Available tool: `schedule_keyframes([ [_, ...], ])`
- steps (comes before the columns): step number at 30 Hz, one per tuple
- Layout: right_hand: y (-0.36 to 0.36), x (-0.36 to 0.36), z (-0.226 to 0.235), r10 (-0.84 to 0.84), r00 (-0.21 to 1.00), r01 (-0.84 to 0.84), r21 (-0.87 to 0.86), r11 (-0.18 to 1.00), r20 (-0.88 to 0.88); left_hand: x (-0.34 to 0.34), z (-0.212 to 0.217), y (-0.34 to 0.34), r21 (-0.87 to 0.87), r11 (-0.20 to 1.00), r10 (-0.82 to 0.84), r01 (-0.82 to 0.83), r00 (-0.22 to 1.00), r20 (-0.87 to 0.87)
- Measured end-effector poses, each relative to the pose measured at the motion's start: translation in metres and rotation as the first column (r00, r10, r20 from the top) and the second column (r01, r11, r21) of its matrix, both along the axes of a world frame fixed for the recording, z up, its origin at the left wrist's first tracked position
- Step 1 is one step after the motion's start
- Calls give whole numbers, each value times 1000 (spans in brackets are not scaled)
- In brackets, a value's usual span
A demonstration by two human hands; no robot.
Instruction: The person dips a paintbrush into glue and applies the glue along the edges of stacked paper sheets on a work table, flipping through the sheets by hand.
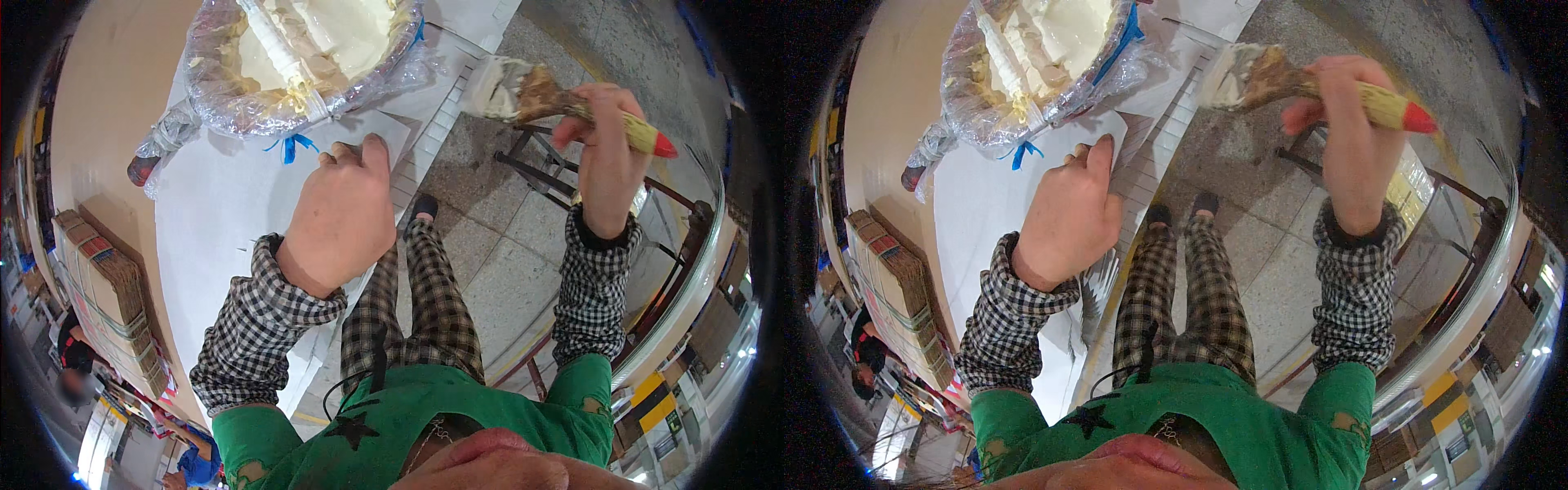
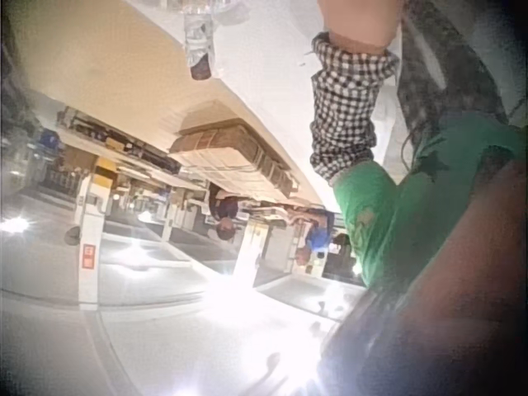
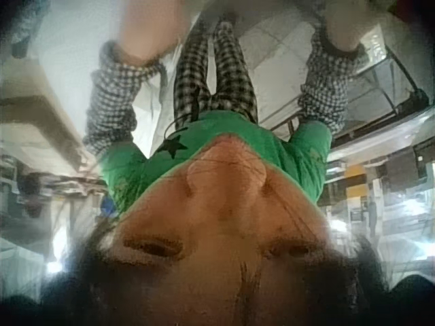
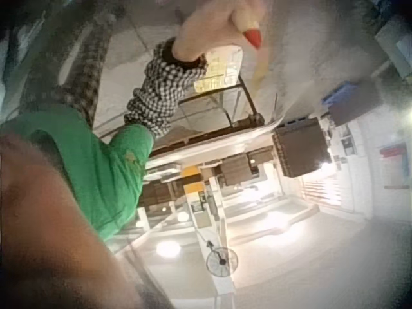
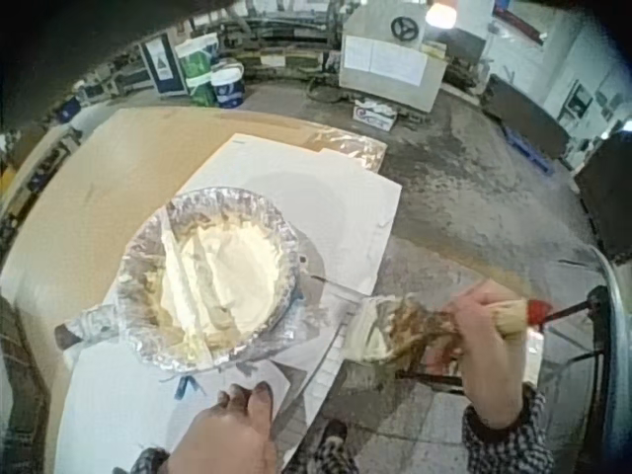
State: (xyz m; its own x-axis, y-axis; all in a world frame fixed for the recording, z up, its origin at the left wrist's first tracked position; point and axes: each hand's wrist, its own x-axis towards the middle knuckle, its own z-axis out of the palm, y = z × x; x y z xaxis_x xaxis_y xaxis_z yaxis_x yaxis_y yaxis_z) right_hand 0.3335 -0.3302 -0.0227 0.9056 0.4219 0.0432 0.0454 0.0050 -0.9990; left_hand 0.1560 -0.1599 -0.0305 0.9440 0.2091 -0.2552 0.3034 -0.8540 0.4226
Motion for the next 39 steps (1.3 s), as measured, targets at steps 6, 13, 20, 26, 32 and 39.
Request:
schedule_keyframes([
  [6, -12, -19, 9, 103, 981, -108, -17, 994, -163, 0, 2, 0, 11, 1000, -7, 7, 1000, -24],
  [13, -10, -37, 4, 87, 978, -86, 13, 996, -187, 2, 4, 1, -14, 1000, 7, -7, 1000, -18],
  [20, -25, -87, 1, 383, 897, -409, -87, 908, -220, 5, 1, 6, -51, 999, -10, 12, 999, 34],
  [26, -10, -75, 2, 36, 965, -38, -4, 999, -258, 10, 0, 4, -31, 999, -23, 26, 995, 95],
  [32, -16, -83, 12, 58, 974, -69, -44, 997, -220, 10, 0, 7, -3, 998, -63, 64, 989, 135],
  [39, -20, -98, 6, 231, 955, -252, -99, 963, -186, 12, -4, 8, -7, 997, -71, 72, 987, 141],
])
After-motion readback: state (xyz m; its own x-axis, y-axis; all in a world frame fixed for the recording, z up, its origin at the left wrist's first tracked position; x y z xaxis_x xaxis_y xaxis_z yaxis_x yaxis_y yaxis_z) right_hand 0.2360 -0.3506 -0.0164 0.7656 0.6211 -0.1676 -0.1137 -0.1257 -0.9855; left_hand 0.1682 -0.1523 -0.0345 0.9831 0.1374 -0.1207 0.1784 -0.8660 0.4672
